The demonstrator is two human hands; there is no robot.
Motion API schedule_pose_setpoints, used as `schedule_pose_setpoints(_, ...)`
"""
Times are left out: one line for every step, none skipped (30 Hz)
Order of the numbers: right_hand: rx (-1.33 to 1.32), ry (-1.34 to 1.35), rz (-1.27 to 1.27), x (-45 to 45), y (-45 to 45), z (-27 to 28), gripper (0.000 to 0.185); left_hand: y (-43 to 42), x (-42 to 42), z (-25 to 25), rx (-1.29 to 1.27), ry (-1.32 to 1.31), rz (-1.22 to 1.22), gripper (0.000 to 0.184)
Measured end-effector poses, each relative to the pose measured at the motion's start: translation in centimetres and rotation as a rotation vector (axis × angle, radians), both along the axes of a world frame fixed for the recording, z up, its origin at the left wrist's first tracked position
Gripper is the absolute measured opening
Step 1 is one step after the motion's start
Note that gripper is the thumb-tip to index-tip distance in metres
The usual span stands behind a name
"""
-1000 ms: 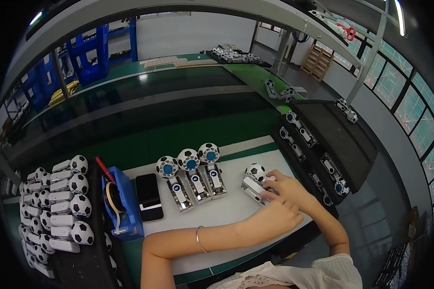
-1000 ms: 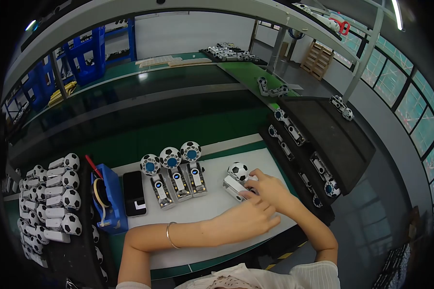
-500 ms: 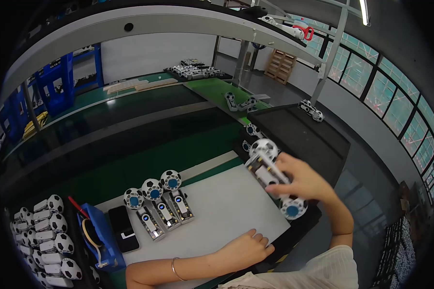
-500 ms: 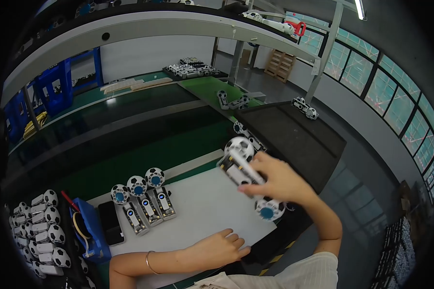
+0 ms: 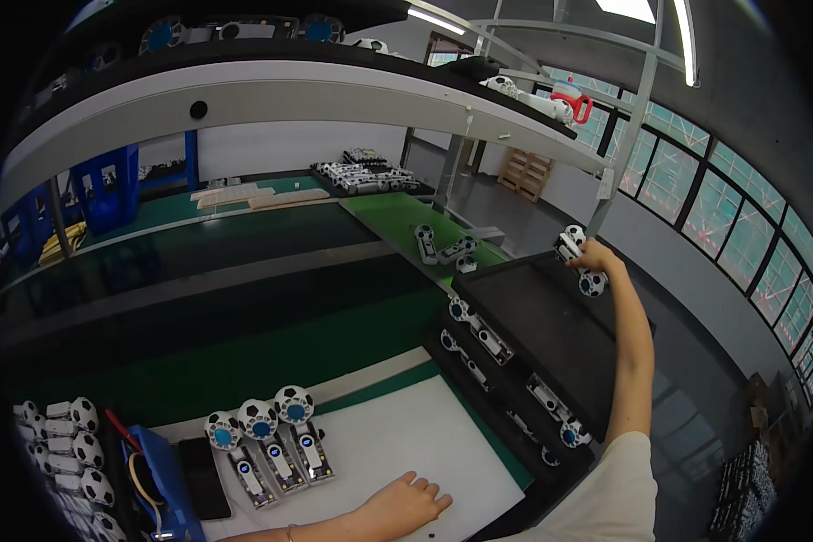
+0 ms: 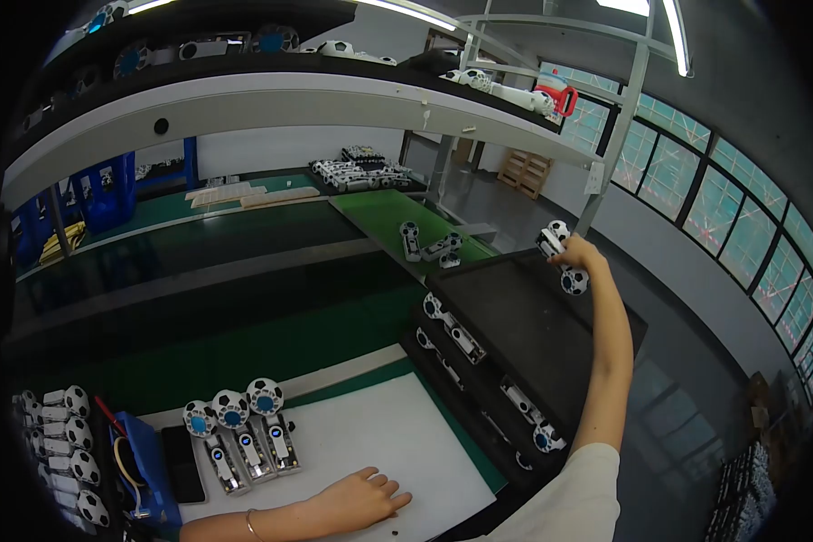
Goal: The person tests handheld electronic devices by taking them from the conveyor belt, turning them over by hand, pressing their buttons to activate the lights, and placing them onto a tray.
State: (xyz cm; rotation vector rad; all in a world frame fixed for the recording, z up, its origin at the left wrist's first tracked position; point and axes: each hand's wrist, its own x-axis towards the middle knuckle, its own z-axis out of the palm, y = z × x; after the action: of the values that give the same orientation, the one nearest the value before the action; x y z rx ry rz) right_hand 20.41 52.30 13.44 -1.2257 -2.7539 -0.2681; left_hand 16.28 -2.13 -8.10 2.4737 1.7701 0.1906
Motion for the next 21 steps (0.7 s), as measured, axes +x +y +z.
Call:
schedule_pose_setpoints(-0.009, 0.041, 0.004, -0.2, 0.7, -0.6, 0.059, 0.5, -0.4, -0.3, -0.052, -0.023, 0.001, 0.022)
schedule_pose_setpoints(-0.011, 0.022, -0.004, -0.6, 2.3, -1.3, 0.060, 1.2, -1.4, -0.5, -0.046, -0.017, 0.008, 0.022)
schedule_pose_setpoints(0.010, 0.051, 0.000, -0.9, 3.3, -2.1, 0.059, 1.7, -1.9, -0.4, -0.041, -0.016, 0.016, 0.022)
schedule_pose_setpoints(0.031, 0.078, 0.005, -1.2, 4.3, -3.0, 0.058, 2.4, -2.2, -0.4, -0.036, -0.015, 0.025, 0.022)
schedule_pose_setpoints(-0.016, 0.096, -0.003, -1.4, 4.7, -3.5, 0.052, 3.0, -2.5, -0.4, -0.034, -0.016, 0.033, 0.022)
schedule_pose_setpoints(-0.018, 0.096, 0.002, -1.6, 6.3, -4.5, 0.052, 3.4, -2.9, -0.5, -0.034, -0.019, 0.038, 0.022)
schedule_pose_setpoints(-0.080, 0.127, -0.022, -2.0, 8.0, -5.4, 0.053, 3.8, -3.2, -0.6, -0.036, -0.022, 0.042, 0.022)
schedule_pose_setpoints(-0.143, 0.155, -0.047, -2.4, 8.2, -5.9, 0.053, 4.0, -3.5, -0.6, -0.040, -0.028, 0.046, 0.022)
schedule_pose_setpoints(-0.088, 0.129, -0.063, -2.4, 8.4, -6.0, 0.055, 4.1, -3.7, -0.7, -0.045, -0.034, 0.050, 0.021)
schedule_pose_setpoints(-0.095, 0.126, -0.061, -2.2, 8.7, -6.1, 0.055, 4.2, -3.9, -0.8, -0.050, -0.040, 0.052, 0.021)
schedule_pose_setpoints(-0.128, 0.134, -0.064, -1.9, 8.9, -6.0, 0.057, 4.3, -4.0, -0.9, -0.054, -0.046, 0.054, 0.021)
schedule_pose_setpoints(-0.159, 0.142, -0.068, -1.7, 9.1, -6.0, 0.060, 4.4, -4.1, -1.0, -0.056, -0.054, 0.054, 0.021)
schedule_pose_setpoints(-0.127, 0.116, -0.061, -1.5, 9.5, -6.4, 0.064, 4.5, -4.1, -1.0, -0.059, -0.061, 0.053, 0.021)
schedule_pose_setpoints(-0.131, 0.111, -0.063, -1.3, 8.9, -6.3, 0.064, 4.6, -4.2, -1.1, -0.061, -0.068, 0.052, 0.021)
schedule_pose_setpoints(-0.110, 0.105, -0.083, -1.1, 7.5, -5.7, 0.064, 4.6, -4.1, -1.0, -0.063, -0.075, 0.051, 0.021)
schedule_pose_setpoints(-0.091, 0.101, -0.102, -1.0, 6.6, -5.5, 0.064, 4.5, -4.0, -0.9, -0.065, -0.079, 0.051, 0.021)
schedule_pose_setpoints(-0.095, 0.100, -0.102, -1.1, 6.8, -5.9, 0.064, 4.4, -4.0, -0.8, -0.067, -0.082, 0.051, 0.021)
schedule_pose_setpoints(-0.052, 0.108, -0.119, -1.1, 7.2, -6.3, 0.065, 4.3, -3.9, -0.7, -0.070, -0.087, 0.052, 0.021)
schedule_pose_setpoints(-0.008, 0.114, -0.137, -1.1, 7.4, -6.6, 0.066, 4.2, -3.8, -0.6, -0.071, -0.094, 0.051, 0.020)
schedule_pose_setpoints(-0.009, 0.111, -0.137, -0.9, 7.5, -6.7, 0.066, 4.1, -3.7, -0.6, -0.071, -0.100, 0.051, 0.020)
schedule_pose_setpoints(0.000, 0.115, -0.120, -0.9, 7.6, -6.8, 0.067, 4.0, -3.6, -0.4, -0.071, -0.104, 0.052, 0.020)
